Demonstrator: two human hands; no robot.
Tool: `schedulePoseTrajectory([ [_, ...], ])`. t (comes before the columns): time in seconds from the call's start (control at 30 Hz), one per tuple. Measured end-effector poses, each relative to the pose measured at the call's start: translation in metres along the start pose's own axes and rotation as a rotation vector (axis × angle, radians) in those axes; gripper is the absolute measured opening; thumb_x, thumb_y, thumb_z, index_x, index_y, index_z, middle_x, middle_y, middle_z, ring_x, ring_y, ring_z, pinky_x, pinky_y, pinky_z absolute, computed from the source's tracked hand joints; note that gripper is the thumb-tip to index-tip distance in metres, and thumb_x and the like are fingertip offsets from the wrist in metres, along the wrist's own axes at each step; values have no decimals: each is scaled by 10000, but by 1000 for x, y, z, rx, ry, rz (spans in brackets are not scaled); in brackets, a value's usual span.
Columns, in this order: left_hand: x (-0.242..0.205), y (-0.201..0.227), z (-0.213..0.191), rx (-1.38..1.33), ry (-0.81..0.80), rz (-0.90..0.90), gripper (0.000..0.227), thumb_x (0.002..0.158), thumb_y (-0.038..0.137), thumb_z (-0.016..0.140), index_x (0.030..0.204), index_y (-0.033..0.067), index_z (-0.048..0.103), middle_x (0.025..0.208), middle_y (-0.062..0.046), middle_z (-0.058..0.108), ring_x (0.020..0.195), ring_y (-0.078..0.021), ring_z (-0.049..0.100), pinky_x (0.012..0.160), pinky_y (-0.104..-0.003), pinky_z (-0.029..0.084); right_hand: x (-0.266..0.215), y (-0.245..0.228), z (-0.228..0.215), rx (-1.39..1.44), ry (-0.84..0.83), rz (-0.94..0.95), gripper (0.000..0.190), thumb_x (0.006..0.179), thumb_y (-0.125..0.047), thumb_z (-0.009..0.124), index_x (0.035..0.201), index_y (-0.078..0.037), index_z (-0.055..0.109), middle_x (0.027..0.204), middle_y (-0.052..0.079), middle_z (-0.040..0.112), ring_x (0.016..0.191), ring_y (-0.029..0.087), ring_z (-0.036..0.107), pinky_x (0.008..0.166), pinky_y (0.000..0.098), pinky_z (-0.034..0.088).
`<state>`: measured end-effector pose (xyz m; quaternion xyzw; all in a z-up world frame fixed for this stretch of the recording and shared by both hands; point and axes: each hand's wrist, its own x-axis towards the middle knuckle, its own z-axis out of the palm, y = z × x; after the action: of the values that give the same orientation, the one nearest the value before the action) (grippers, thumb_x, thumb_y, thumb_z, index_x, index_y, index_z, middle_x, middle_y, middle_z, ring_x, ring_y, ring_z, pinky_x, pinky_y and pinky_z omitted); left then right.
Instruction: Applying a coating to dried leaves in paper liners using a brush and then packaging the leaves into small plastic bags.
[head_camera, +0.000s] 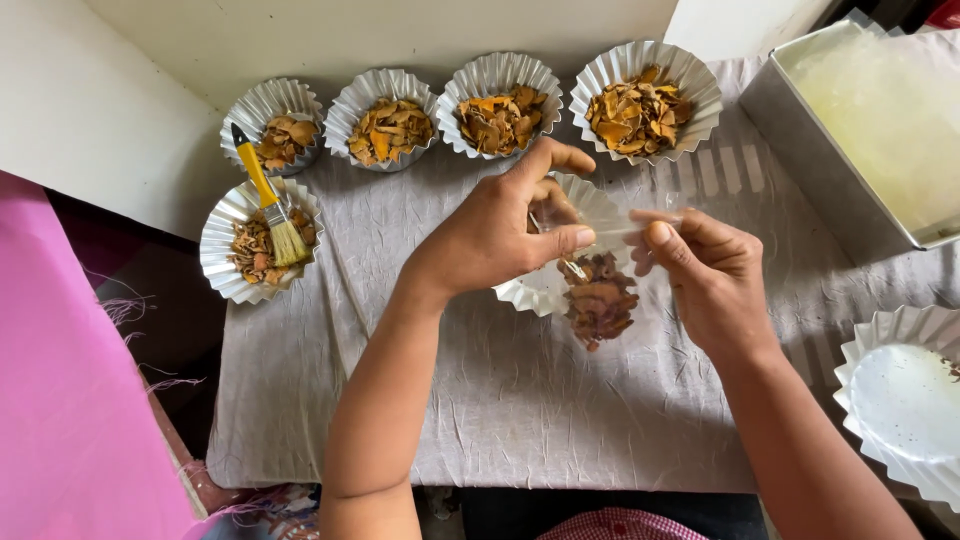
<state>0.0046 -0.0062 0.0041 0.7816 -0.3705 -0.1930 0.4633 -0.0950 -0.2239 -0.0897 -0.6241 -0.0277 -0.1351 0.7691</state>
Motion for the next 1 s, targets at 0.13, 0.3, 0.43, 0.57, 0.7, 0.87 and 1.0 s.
schedulePoseTrajectory([
  [0.13,14,-28,16,7,70,108,197,896,213,735,1058,124,667,761,-67,735,711,-174,669,635,-336,570,0,5,19,-3,139,-135,131,1001,-36,671,1000,90,703,821,214,664,797,172,649,790,339,570],
  [0.3,18,-35,30,-152,100,207,163,916,160,735,1057,112,668,788,-102,725,685,-196,672,649,-338,577,1,-5,32,2,105,-88,134,951,-9,704,1051,76,732,883,171,719,887,138,645,812,351,587],
  [0.43,23,-34,40,-464,141,221,389,899,214,822,1190,74,606,796,-57,701,720,-116,641,698,-278,559,3,14,18,122,156,-95,163,979,-6,670,1085,113,704,929,210,720,905,157,663,838,382,612],
  [0.57,22,-26,47,-388,102,238,199,895,246,794,950,92,680,755,-42,671,727,-119,622,721,-304,543,2,18,16,135,193,-98,153,988,2,661,1090,106,706,927,196,721,909,153,671,862,401,626],
  [0.7,26,-34,58,-366,166,258,150,905,262,788,910,130,716,725,-13,680,728,-75,631,700,-275,542,2,12,20,-1,195,-181,123,988,-27,686,1053,72,719,942,173,722,936,135,620,850,391,609],
  [0.87,21,-20,60,-327,237,283,134,934,246,739,885,128,700,689,-28,679,696,-53,597,649,-275,530,2,9,22,-40,221,-224,130,1017,-56,677,1065,60,715,964,177,728,921,137,641,862,357,598],
  [1.0,22,-19,58,-246,280,308,137,956,223,695,850,137,688,637,-35,671,593,-73,569,557,-280,512,2,7,26,18,221,-206,196,1053,-96,624,1077,82,703,961,174,729,947,136,653,886,371,611],
])
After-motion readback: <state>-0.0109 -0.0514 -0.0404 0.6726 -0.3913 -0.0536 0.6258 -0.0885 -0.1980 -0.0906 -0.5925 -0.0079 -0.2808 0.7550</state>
